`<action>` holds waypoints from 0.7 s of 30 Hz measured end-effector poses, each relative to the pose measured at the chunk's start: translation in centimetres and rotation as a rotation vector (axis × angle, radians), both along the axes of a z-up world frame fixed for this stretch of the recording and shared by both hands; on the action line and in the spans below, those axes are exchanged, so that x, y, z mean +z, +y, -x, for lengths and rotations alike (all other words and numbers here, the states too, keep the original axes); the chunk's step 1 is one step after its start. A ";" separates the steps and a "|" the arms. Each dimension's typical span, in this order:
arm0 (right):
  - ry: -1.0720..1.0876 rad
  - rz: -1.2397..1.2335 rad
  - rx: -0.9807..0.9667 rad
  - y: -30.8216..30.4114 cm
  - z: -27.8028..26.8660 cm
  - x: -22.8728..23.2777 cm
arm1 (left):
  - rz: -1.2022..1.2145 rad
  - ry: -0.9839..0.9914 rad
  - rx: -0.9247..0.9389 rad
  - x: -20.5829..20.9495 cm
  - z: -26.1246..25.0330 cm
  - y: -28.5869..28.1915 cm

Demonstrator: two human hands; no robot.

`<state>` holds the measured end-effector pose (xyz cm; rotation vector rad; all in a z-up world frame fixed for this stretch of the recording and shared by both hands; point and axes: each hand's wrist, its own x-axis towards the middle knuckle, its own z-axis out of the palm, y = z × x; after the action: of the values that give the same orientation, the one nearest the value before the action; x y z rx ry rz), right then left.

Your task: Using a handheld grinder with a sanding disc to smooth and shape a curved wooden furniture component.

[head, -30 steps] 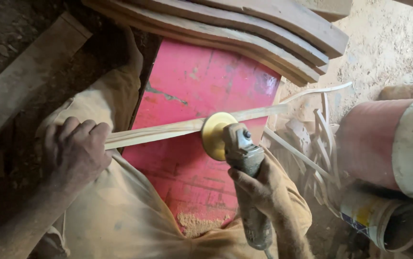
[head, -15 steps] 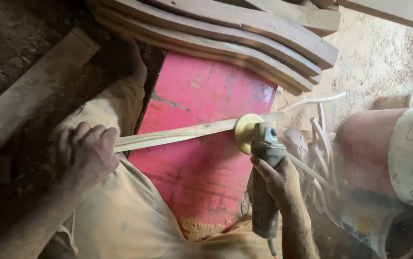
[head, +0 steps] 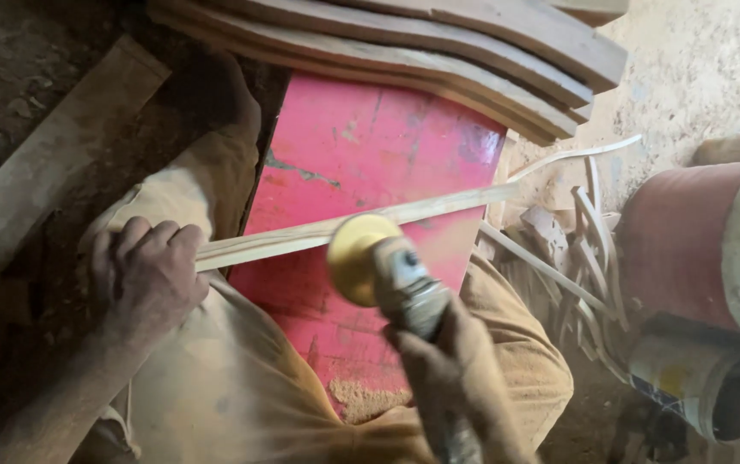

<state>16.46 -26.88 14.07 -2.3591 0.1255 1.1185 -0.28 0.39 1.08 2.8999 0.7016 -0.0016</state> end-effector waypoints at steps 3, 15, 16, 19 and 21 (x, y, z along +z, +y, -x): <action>-0.081 -0.060 0.052 -2.2 -1.9 -0.9 | 0.020 -0.036 -0.007 -0.2 -0.2 0.1; -0.223 -0.082 0.019 -6.2 -6.7 -3.1 | 0.039 -0.070 -0.042 -0.6 0.0 0.6; -0.224 -0.080 0.019 -6.3 -7.1 -3.0 | 0.040 -0.072 -0.042 -0.3 -0.4 0.6; -0.191 0.134 -0.035 -7.0 -8.0 -3.1 | 0.022 -0.091 -0.036 -0.5 -0.3 0.6; -0.298 0.032 0.019 -7.9 -8.6 -3.5 | 0.083 -0.098 -0.064 -2.0 0.4 0.9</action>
<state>25.04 -34.80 10.57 -2.5293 0.0152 0.7658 -0.69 1.29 -0.92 2.8195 0.5778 0.1007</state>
